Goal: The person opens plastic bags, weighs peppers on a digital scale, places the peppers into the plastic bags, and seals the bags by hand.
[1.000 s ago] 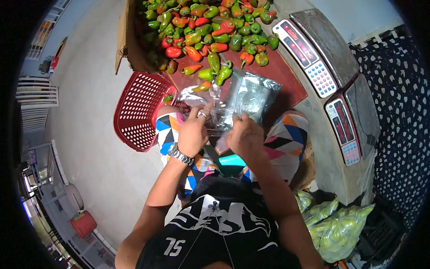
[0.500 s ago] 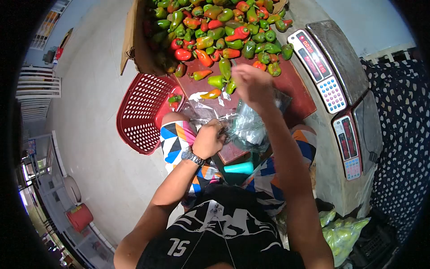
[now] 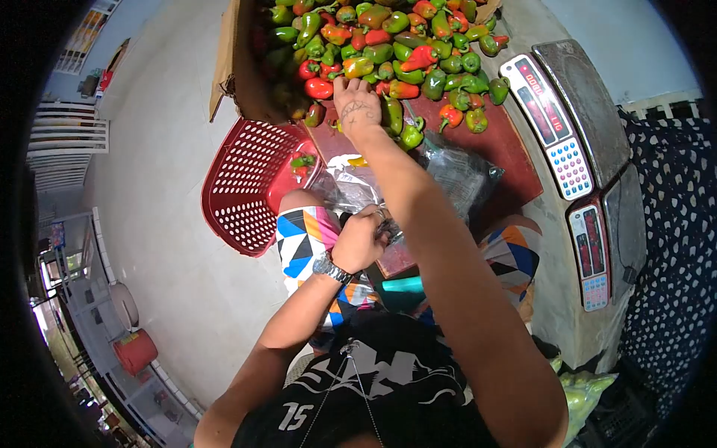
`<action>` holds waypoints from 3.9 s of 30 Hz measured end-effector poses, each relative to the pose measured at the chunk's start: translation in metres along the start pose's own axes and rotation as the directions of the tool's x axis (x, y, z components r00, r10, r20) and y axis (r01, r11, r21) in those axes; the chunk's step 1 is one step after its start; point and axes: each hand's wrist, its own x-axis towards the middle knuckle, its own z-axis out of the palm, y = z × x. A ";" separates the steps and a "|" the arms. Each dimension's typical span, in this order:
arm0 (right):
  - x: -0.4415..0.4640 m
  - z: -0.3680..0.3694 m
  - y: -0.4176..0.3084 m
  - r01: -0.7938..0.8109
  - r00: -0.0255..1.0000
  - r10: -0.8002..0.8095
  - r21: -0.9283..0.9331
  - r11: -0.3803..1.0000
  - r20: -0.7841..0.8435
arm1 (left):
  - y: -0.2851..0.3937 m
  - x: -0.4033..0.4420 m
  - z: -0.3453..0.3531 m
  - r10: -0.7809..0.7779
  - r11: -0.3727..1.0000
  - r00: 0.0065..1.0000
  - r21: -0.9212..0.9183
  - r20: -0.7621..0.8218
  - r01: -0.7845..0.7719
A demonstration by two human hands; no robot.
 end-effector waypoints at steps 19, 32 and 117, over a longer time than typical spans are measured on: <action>-0.100 -0.068 0.086 -0.278 0.952 -0.135 0.587 -0.760 0.276 | 0.005 0.004 0.001 -0.017 1.000 0.997 0.001 0.078 0.017; -0.107 -0.046 0.087 -0.352 0.928 -0.156 0.661 -0.663 0.338 | 0.004 0.004 0.003 0.012 1.000 0.998 -0.015 0.066 -0.011; 0.173 -0.123 0.242 -0.135 0.977 -0.014 0.669 0.731 0.212 | 0.011 0.007 -0.014 -0.050 0.989 0.990 -0.130 0.135 0.068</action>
